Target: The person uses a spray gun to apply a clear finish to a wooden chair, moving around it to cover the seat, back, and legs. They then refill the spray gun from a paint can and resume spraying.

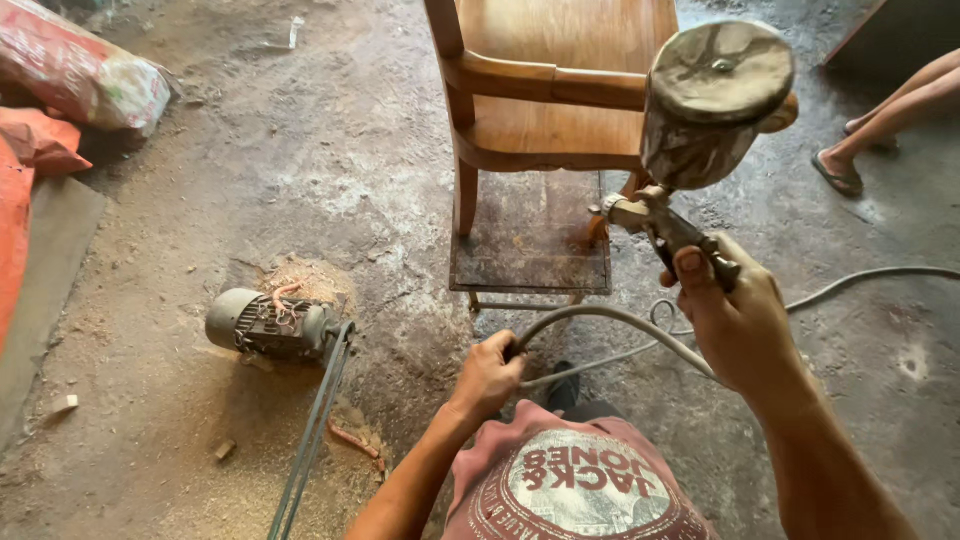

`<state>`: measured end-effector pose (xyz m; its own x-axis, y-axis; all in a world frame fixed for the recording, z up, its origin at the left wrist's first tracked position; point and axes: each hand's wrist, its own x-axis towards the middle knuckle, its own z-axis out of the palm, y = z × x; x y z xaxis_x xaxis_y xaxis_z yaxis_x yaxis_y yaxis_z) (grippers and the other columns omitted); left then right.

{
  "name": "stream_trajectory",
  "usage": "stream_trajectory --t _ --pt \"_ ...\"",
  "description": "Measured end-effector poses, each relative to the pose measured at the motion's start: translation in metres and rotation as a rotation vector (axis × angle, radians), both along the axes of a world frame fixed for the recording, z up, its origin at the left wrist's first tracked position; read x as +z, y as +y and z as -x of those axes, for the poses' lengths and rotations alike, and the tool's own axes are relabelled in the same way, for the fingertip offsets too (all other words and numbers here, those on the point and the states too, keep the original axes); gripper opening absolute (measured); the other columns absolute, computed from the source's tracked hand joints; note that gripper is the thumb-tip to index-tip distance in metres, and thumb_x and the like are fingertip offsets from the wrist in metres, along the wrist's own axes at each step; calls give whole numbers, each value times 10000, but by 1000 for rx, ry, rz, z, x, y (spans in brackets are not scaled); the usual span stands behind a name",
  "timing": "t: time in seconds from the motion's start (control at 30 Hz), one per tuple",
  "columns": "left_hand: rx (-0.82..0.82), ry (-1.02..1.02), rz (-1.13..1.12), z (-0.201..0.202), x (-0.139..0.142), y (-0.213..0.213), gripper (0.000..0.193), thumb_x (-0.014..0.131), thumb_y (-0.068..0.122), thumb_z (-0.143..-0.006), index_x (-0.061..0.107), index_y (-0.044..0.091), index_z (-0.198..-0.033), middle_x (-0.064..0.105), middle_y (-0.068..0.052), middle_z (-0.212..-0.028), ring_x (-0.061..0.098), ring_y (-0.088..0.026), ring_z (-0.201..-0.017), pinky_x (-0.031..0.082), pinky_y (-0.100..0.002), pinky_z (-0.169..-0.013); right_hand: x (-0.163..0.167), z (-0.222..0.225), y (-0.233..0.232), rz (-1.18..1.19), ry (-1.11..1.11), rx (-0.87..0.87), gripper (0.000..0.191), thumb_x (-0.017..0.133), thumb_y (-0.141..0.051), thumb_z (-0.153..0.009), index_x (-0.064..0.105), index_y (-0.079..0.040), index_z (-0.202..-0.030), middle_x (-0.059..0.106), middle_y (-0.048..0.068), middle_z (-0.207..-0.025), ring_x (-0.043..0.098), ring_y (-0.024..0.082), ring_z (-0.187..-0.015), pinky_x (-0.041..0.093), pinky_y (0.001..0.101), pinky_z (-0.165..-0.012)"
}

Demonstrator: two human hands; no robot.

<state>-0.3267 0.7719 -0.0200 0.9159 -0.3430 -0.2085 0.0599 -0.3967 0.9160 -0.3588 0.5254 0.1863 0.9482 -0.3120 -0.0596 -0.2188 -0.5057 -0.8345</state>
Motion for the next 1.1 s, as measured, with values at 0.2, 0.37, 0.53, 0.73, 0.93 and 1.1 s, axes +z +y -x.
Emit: stream_trajectory --t 0.2,0.37,0.53,0.73,0.93,1.1 --pt "-139 55 36 14 4 -16 193 629 128 -882 716 22 -1017 700 -142 -746 641 -202 -619 518 -383 -587 -9 29 -22 288 11 -243 474 476 -506 -1095 534 -36 -1078 572 36 -687 533 139 -560 439 333 -501" --pt "-217 -70 26 4 2 -32 178 640 114 -875 714 -7 -982 689 -164 -746 645 -218 -623 525 -392 -621 -35 56 -21 400 -31 -307 424 526 -453 -1096 529 -30 -1065 569 61 -641 551 178 -527 426 349 -484" --pt "-272 -63 -47 -21 -5 -40 169 604 117 -893 693 10 -989 704 -139 -802 651 -228 -647 539 -394 -639 -53 44 -23 421 -230 -261 371 594 -381 -1081 550 -13 -1094 608 52 -688 585 164 -558 433 334 -500" --pt "-249 43 -112 -46 -19 -33 173 642 181 -919 712 31 -967 703 -175 -771 644 -258 -656 511 -432 -642 -65 27 -7 277 -168 -258 320 612 -332 -1050 572 -16 -1080 586 74 -648 539 170 -541 407 336 -484" --pt "-355 -63 -99 -105 -53 -3 178 643 142 -856 695 1 -952 668 -267 -808 662 -374 -707 533 -454 -687 -77 17 48 138 -32 -382 357 563 -378 -996 592 -49 -1131 566 35 -607 541 151 -466 408 316 -411" --pt "-589 -33 -27 -178 -83 37 194 625 160 -861 688 13 -972 688 -246 -865 667 -370 -733 530 -455 -705 -102 -33 130 510 -273 -580 403 569 -409 -1085 552 -19 -1189 576 61 -819 572 162 -640 462 321 -571"
